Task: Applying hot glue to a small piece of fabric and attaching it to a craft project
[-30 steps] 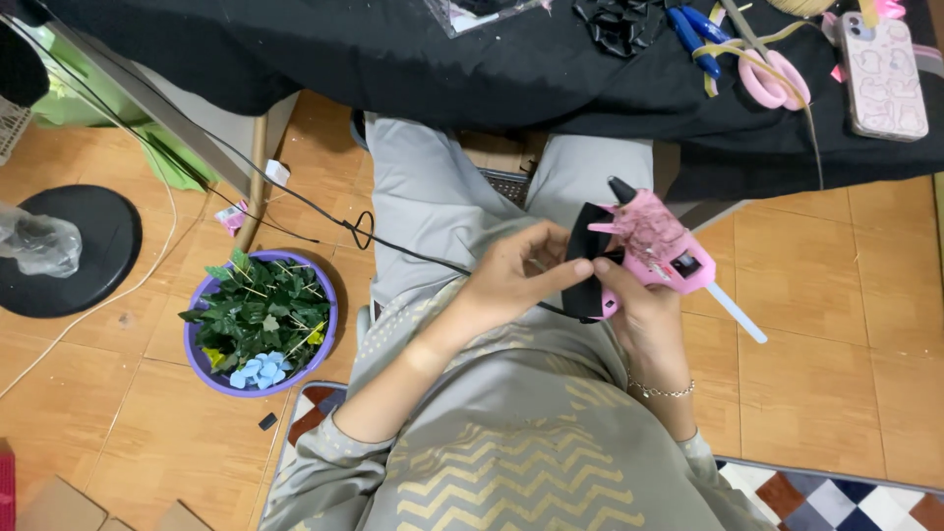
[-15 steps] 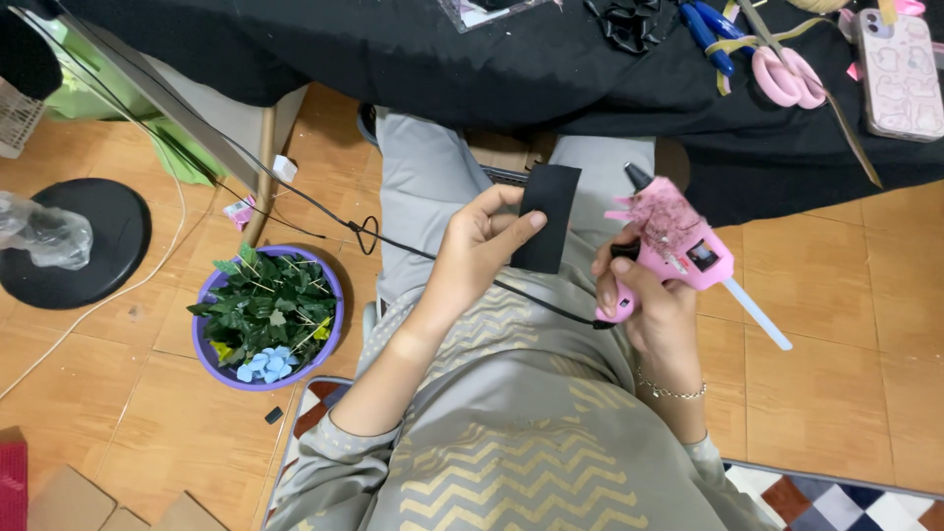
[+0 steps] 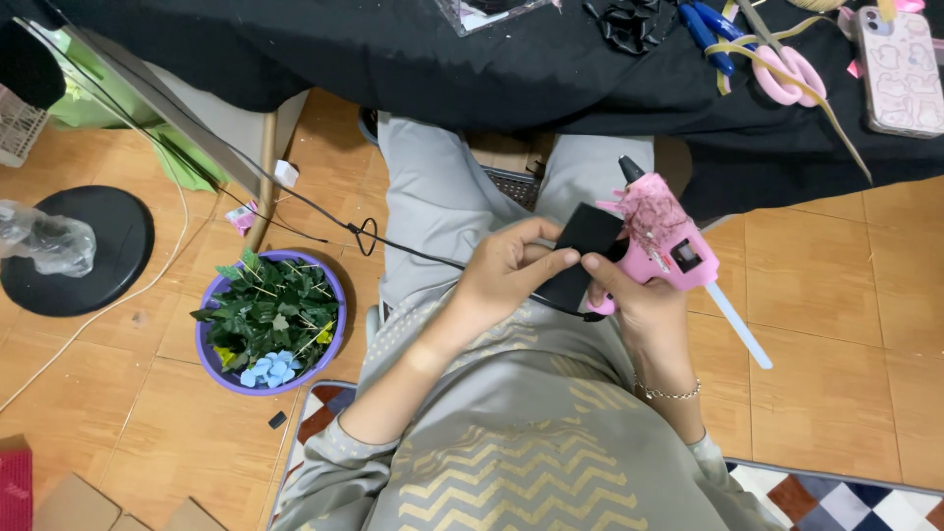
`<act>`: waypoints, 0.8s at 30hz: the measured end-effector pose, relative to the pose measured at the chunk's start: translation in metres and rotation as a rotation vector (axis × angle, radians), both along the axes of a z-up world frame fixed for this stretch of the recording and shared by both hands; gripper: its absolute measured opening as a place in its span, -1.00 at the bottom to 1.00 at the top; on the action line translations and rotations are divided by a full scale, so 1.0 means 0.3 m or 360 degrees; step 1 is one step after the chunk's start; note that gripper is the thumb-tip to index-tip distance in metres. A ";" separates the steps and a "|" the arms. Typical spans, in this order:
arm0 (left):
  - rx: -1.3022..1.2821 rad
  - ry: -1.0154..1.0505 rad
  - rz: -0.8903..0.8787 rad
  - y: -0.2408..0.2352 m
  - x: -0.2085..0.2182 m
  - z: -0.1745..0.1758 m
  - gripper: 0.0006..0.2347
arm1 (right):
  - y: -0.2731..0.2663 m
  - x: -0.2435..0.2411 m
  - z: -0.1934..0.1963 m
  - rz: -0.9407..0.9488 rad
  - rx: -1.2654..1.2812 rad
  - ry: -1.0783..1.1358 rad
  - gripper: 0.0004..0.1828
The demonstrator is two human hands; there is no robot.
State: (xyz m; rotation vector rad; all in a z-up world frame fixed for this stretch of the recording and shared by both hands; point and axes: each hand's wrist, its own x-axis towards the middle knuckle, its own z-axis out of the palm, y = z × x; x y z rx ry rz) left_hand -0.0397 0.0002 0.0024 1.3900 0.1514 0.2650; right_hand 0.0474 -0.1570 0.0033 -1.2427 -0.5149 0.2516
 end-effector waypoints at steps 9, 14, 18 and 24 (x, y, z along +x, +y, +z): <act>0.0136 -0.0091 0.0082 0.047 -0.019 0.043 -0.73 | 0.014 -0.037 0.079 -0.0047 0.0036 0.0016 -0.76; 0.0250 -0.0092 -0.0056 0.041 -0.049 0.100 -0.83 | 0.000 -0.022 0.030 0.0017 -0.0080 -0.0048 -0.68; 0.0251 -0.0143 -0.0103 0.048 -0.012 0.036 -0.89 | -0.009 0.002 -0.023 0.0179 0.0028 -0.0143 -0.81; -0.0010 -0.0072 0.0201 0.113 -0.044 0.018 -0.92 | -0.031 0.024 0.015 0.0444 0.0331 -0.0066 -0.72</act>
